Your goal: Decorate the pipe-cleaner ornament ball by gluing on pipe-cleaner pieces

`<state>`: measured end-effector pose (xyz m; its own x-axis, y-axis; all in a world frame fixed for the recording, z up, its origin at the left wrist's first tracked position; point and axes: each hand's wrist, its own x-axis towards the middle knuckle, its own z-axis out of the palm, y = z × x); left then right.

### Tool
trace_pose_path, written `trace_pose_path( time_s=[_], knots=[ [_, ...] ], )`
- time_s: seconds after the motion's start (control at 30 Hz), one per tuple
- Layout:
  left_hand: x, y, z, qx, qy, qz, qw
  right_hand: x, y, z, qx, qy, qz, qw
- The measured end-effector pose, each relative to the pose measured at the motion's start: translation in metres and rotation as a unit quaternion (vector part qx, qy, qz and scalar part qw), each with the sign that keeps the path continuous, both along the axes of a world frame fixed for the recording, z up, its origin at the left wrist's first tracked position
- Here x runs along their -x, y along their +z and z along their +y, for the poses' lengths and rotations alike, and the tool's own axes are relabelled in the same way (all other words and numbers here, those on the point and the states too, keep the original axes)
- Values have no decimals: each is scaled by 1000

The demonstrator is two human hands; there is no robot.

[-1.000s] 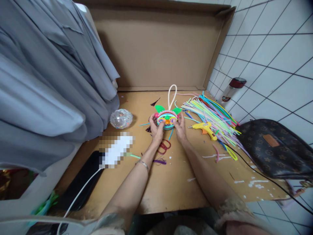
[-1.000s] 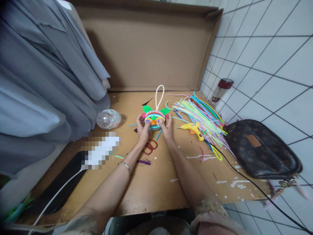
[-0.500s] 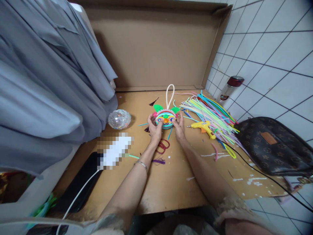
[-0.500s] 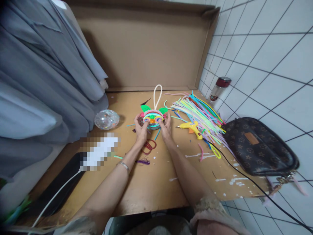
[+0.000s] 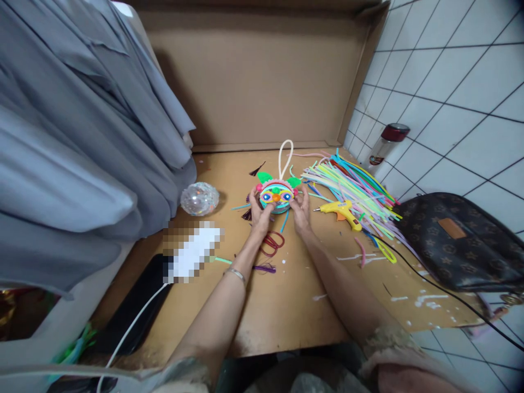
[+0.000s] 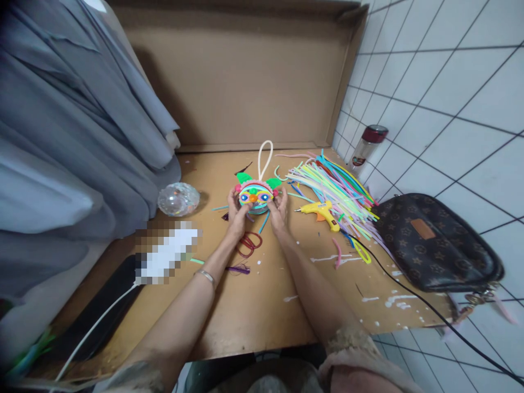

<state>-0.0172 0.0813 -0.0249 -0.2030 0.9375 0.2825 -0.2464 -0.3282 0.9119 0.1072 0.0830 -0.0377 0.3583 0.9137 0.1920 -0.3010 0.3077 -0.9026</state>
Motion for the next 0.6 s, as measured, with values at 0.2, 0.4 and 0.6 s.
trace_pose_path(
  time_s=[0.2,0.4,0.6],
  knots=[
    [-1,10,-5,69,2,43,997,-2,2,-2,-2,-14,-18,1000],
    [-3,19,-9,73,-59,13,996,-1,3,-2,-9,-21,-3,1000],
    [-3,17,-9,70,-35,31,996,-3,1,-1,-6,-12,-4,1000]
  ],
)
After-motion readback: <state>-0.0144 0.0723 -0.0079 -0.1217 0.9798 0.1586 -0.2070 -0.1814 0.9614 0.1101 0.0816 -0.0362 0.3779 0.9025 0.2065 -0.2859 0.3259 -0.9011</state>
